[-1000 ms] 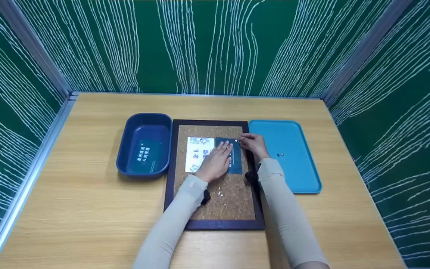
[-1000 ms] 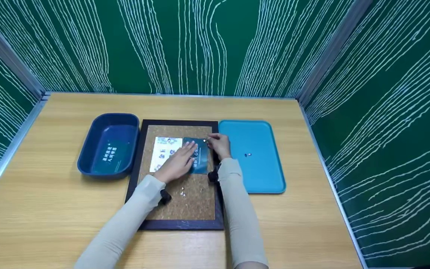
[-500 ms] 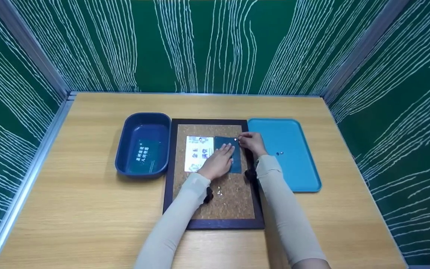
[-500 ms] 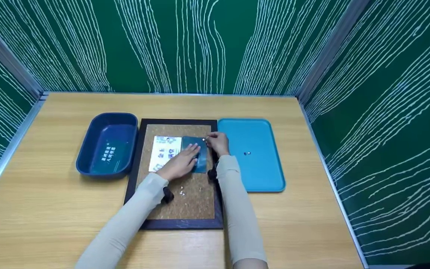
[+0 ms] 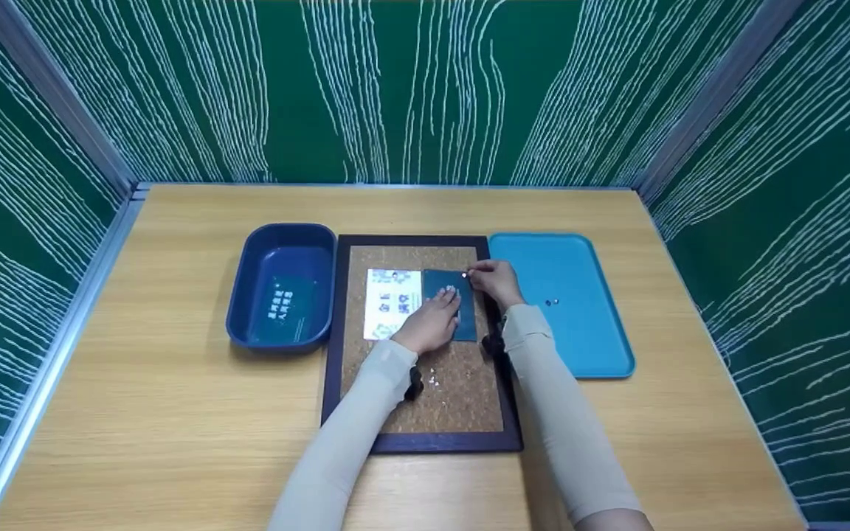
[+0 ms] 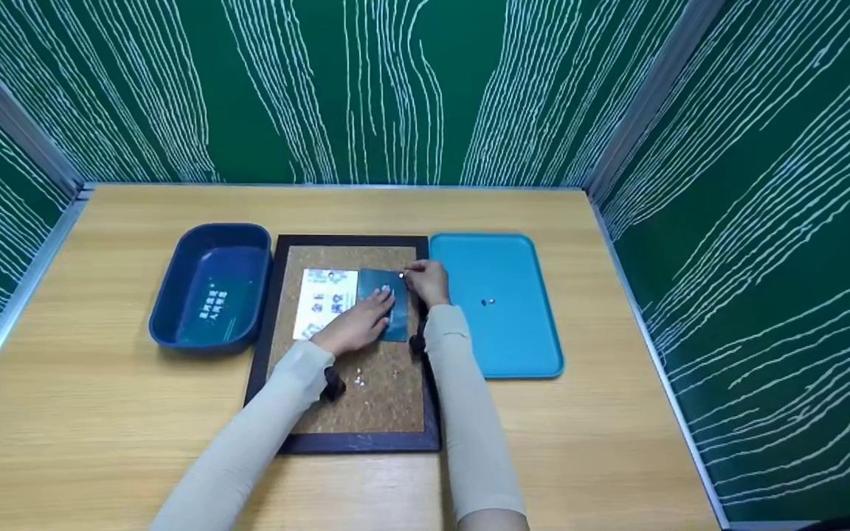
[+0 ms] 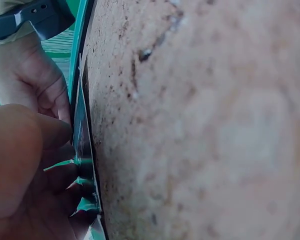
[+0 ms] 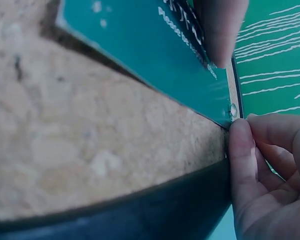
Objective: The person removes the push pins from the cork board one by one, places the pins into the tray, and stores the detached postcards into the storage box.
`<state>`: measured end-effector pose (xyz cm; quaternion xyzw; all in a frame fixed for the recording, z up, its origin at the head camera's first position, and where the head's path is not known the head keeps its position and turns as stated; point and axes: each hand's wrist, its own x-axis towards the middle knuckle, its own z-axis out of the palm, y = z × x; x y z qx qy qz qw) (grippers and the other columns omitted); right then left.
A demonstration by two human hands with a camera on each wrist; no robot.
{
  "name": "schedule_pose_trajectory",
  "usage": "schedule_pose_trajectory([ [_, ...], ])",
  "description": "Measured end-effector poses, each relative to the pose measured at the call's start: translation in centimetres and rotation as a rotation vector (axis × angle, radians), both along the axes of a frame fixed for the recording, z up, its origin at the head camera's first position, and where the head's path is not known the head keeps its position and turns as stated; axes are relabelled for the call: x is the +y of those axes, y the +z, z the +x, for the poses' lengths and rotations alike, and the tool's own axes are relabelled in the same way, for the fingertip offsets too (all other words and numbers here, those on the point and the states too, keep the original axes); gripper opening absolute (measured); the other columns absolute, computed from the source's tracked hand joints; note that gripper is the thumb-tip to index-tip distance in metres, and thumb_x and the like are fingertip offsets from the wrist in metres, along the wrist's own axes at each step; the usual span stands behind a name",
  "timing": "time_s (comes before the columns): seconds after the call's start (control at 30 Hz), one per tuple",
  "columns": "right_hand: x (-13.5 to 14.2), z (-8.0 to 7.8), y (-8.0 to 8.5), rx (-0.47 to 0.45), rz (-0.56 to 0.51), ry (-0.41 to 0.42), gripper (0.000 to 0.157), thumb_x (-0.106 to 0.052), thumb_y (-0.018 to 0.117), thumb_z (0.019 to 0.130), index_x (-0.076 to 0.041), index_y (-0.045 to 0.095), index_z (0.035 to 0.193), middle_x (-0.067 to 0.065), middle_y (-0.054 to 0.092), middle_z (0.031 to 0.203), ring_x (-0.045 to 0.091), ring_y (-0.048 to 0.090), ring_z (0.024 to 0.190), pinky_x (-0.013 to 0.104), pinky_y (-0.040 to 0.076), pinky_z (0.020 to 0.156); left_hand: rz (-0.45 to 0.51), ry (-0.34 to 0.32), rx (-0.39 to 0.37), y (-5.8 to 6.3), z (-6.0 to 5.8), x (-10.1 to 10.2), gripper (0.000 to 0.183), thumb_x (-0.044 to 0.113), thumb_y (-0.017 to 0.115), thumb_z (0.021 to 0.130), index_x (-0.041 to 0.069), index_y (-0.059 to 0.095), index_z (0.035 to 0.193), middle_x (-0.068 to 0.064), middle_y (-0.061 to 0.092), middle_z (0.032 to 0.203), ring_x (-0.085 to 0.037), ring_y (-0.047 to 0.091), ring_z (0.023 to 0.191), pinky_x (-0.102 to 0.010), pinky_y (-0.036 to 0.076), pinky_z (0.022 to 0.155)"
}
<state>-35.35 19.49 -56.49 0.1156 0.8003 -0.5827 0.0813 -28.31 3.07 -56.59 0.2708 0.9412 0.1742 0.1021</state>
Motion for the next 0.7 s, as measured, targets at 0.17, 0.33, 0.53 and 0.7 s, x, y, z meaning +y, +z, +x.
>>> schedule_pose_trajectory([
  [0.17, -0.14, -0.08, -0.22, 0.020, 0.023, -0.007, 0.027, -0.005, 0.059, 0.093, 0.005, 0.065, 0.118, 0.023, 0.065, 0.119, 0.017, 0.068, 0.089, 0.022, 0.056, 0.077, -0.023, -0.016, -0.002, 0.04, -0.04, -0.14, 0.049, 0.023, 0.037, 0.104, 0.003, 0.034, 0.148, -0.015, 0.027, 0.157, -0.028, 0.023, 0.147, -0.041, 0.024, 0.120],
  [0.33, -0.32, -0.04, -0.54, 0.057, 0.080, -0.003, 0.026, -0.008, 0.059, 0.093, 0.003, 0.067, 0.115, 0.021, 0.067, 0.117, 0.017, 0.067, 0.088, 0.021, 0.055, 0.074, -0.031, -0.016, -0.010, -0.12, -0.13, -0.19, 0.048, 0.022, 0.037, 0.104, 0.003, 0.033, 0.149, -0.014, 0.025, 0.158, -0.028, 0.022, 0.147, -0.040, 0.023, 0.120],
  [0.53, -0.47, 0.06, -0.63, 0.090, 0.176, 0.025, 0.024, -0.011, 0.062, 0.092, 0.000, 0.070, 0.111, 0.019, 0.069, 0.111, 0.014, 0.063, 0.081, 0.020, 0.051, 0.069, -0.029, -0.013, -0.021, -0.31, -0.20, -0.18, 0.049, 0.022, 0.037, 0.104, 0.004, 0.031, 0.149, -0.013, 0.024, 0.158, -0.027, 0.021, 0.147, -0.041, 0.023, 0.120],
  [0.7, -0.46, -0.01, -0.58, 0.093, 0.238, 0.055, 0.021, -0.013, 0.062, 0.092, -0.002, 0.071, 0.108, 0.017, 0.070, 0.108, 0.018, 0.064, 0.084, 0.023, 0.051, 0.070, -0.027, -0.011, -0.014, -0.35, -0.27, -0.17, 0.049, 0.022, 0.038, 0.104, 0.003, 0.032, 0.149, -0.013, 0.025, 0.158, -0.027, 0.021, 0.147, -0.040, 0.023, 0.120],
])
